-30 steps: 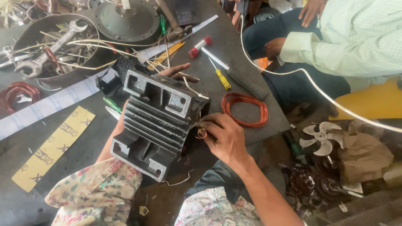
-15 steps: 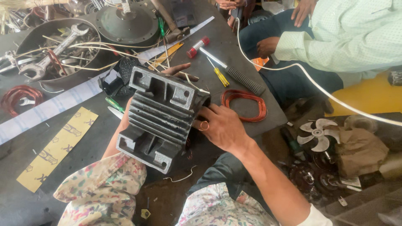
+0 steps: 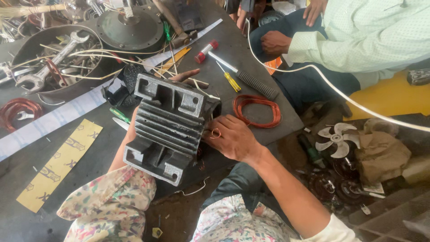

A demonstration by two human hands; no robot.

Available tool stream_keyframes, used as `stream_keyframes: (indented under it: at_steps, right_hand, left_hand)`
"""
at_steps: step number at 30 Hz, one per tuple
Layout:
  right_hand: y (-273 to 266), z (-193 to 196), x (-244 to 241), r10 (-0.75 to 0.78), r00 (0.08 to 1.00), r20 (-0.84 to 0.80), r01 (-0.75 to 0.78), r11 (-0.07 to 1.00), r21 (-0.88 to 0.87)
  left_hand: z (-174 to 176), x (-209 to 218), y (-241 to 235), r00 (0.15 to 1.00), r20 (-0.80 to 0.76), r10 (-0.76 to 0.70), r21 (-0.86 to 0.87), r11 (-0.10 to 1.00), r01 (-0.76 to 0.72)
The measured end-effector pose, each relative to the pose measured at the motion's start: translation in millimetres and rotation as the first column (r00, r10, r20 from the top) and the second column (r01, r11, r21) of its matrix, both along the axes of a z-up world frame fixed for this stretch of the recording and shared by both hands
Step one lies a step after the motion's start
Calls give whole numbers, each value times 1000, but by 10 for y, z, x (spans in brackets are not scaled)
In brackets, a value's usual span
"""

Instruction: The person works on a metal electrical component, likely a motor or generator housing, by hand-winding copper wire into slots and using a rubber mallet to tap the windings into place. They also cut a strip of insulating tape with scissors and insert it into the component.

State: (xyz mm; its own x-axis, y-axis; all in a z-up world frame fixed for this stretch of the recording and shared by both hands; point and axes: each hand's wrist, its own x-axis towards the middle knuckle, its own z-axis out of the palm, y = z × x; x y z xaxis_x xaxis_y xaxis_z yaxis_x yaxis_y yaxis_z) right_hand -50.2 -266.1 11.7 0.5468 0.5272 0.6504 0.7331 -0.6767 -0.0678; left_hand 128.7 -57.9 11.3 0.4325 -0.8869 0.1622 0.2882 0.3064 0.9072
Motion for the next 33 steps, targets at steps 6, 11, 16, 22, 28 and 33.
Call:
stream_keyframes:
  at_steps: [6,11,16,22,28,33]
  right_hand:
    - [63,-105,-233,-257,966,-28,257,946,197]
    - [107,-96,-328,-402,907,-124,421,861,284]
    - [277,-32,-295,-290,950,-117,310,921,235]
    - [375,-78,-239,-238,960,-145,272,913,304]
    - [311,-174,-158,-208,948,-241,278,909,310]
    - [182,-162,-33,-176,954,-241,239,936,260]
  left_hand:
    - [61,-49,68,999,20,25,3,1000,-25]
    - [56,-116,26,1000,19,23,0,1000,-23]
    - [111,-151,-2,999,33,39,4,999,-39]
    - [248,-251,51,994,55,99,23,995,-100]
    - [340,-427,79,979,75,190,85,977,-196]
    - [381,-497,93,988,127,88,-175,982,-65]
